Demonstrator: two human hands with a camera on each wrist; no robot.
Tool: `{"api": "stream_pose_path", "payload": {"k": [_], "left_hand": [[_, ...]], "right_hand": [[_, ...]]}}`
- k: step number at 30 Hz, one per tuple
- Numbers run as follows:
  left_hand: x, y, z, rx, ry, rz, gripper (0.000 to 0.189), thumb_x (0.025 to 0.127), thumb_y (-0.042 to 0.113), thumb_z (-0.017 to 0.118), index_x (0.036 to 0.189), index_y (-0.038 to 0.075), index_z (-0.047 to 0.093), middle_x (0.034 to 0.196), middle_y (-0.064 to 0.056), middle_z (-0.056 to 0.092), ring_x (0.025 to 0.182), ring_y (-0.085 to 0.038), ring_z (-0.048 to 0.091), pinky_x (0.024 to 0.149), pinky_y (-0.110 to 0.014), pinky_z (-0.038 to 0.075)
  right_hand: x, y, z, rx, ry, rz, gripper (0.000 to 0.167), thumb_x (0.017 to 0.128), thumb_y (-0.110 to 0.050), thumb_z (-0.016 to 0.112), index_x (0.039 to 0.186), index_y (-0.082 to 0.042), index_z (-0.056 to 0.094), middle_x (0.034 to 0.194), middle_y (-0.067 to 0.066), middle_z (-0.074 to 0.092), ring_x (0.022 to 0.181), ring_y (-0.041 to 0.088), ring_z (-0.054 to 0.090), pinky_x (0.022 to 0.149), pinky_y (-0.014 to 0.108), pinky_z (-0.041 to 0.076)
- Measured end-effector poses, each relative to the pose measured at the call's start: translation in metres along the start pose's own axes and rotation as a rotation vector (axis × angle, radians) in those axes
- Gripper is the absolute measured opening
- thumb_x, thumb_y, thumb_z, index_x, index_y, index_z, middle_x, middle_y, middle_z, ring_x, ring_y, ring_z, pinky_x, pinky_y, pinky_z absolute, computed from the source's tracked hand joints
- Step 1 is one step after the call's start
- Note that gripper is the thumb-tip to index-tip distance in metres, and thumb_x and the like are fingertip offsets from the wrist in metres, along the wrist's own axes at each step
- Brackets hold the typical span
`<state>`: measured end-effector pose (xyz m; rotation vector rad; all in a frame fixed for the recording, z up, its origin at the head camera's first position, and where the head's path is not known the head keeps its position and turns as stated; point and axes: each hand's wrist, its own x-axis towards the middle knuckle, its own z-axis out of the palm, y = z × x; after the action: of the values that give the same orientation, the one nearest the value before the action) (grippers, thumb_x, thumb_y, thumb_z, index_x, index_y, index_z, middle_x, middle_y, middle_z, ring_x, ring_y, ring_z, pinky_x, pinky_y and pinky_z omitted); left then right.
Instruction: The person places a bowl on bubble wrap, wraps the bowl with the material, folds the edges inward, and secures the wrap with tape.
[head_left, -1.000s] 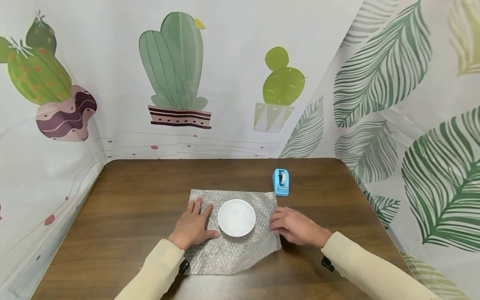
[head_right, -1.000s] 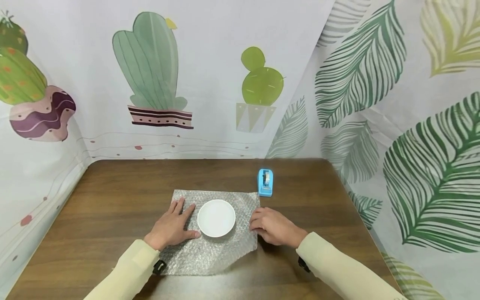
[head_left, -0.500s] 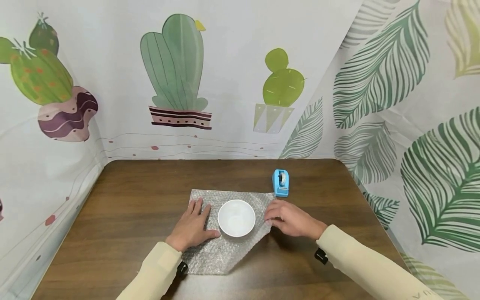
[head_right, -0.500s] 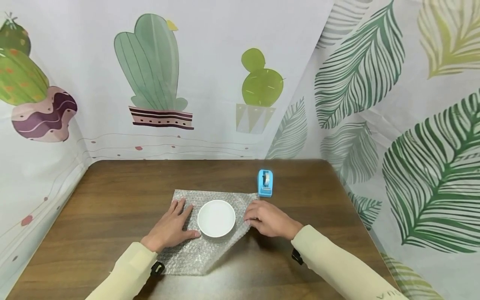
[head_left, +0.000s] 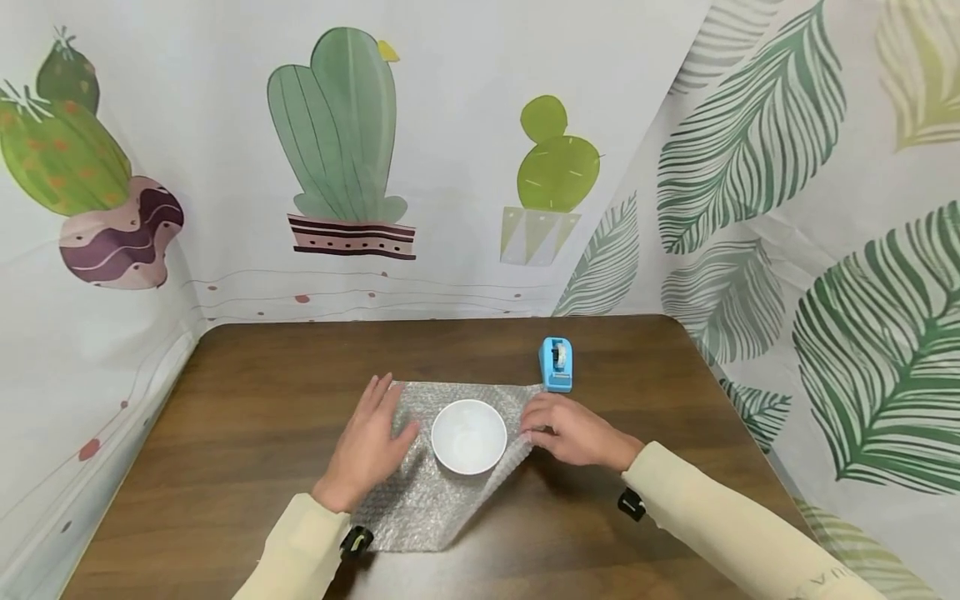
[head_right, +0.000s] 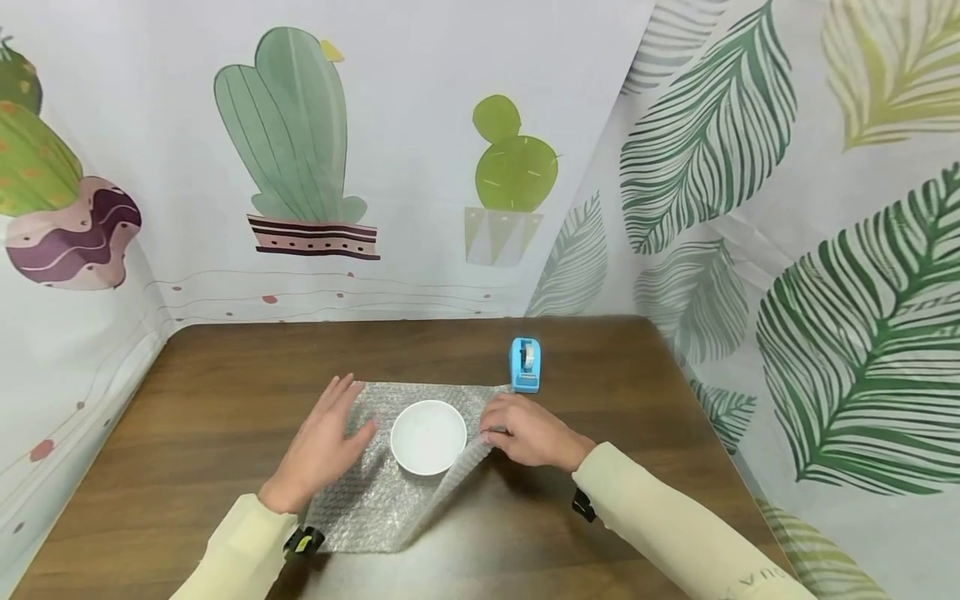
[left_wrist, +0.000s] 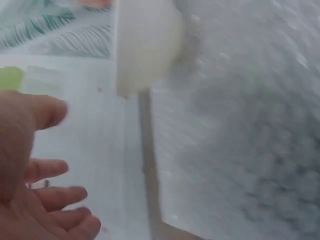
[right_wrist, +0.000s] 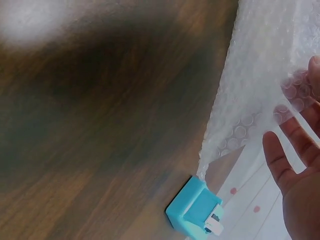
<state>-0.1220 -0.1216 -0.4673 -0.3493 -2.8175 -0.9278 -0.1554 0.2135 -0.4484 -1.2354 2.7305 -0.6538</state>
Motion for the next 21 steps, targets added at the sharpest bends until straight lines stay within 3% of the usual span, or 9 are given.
{"api": "stream_pose_path", "payload": {"k": [4,8,10,12,15,21], "left_hand": [[-0.001,0.021,-0.006,-0.078,0.027,0.053,0.061,0.097,0.033,0.074,0.144,-0.001,0.057,0.153,-0.023,0.055,0.147,-0.041,0.048,0.119,-0.057,0.04],[-0.004,0.042,-0.005,-0.175,-0.05,0.086,0.058,0.093,0.039,0.078,0.137,0.003,0.065,0.138,-0.016,0.069,0.12,-0.034,0.071,0.104,-0.047,0.056],[-0.005,0.05,-0.003,-0.233,-0.099,0.087,0.057,0.091,0.041,0.079,0.133,0.005,0.068,0.13,-0.013,0.074,0.107,-0.03,0.075,0.092,-0.04,0.06],[-0.005,0.057,0.001,-0.286,-0.142,0.099,0.056,0.09,0.041,0.08,0.131,0.005,0.07,0.122,-0.012,0.077,0.096,-0.026,0.077,0.081,-0.032,0.06],[-0.004,0.065,0.006,-0.312,-0.182,0.117,0.056,0.09,0.044,0.08,0.132,0.008,0.069,0.113,-0.005,0.079,0.089,-0.017,0.075,0.074,-0.024,0.056],[0.003,0.073,0.014,-0.273,-0.18,0.159,0.05,0.092,0.045,0.078,0.129,0.011,0.07,0.091,0.008,0.075,0.074,0.0,0.064,0.069,-0.02,0.051]], "right_hand": [[0.004,0.0,0.0,0.003,0.02,-0.022,0.007,0.097,-0.016,0.074,0.1,-0.017,0.081,0.101,-0.007,0.075,0.104,0.011,0.066,0.097,0.037,0.057],[0.008,0.0,0.001,0.018,0.038,-0.052,0.007,0.098,-0.016,0.073,0.095,-0.017,0.08,0.093,-0.009,0.074,0.097,0.009,0.065,0.092,0.034,0.057],[0.01,-0.001,0.001,0.024,0.046,-0.06,0.007,0.097,-0.016,0.074,0.093,-0.017,0.079,0.09,-0.01,0.073,0.092,0.007,0.063,0.09,0.032,0.056],[0.012,-0.001,0.002,0.023,0.056,-0.065,0.007,0.097,-0.017,0.075,0.091,-0.018,0.079,0.087,-0.01,0.072,0.089,0.006,0.062,0.088,0.032,0.056],[0.015,-0.002,0.003,0.01,0.073,-0.075,0.01,0.096,-0.017,0.075,0.087,-0.018,0.078,0.084,-0.01,0.07,0.086,0.005,0.061,0.088,0.032,0.054],[0.02,-0.007,0.003,0.006,0.076,-0.064,0.012,0.096,-0.015,0.075,0.084,-0.018,0.077,0.081,-0.01,0.068,0.082,0.005,0.059,0.085,0.032,0.053]]}}
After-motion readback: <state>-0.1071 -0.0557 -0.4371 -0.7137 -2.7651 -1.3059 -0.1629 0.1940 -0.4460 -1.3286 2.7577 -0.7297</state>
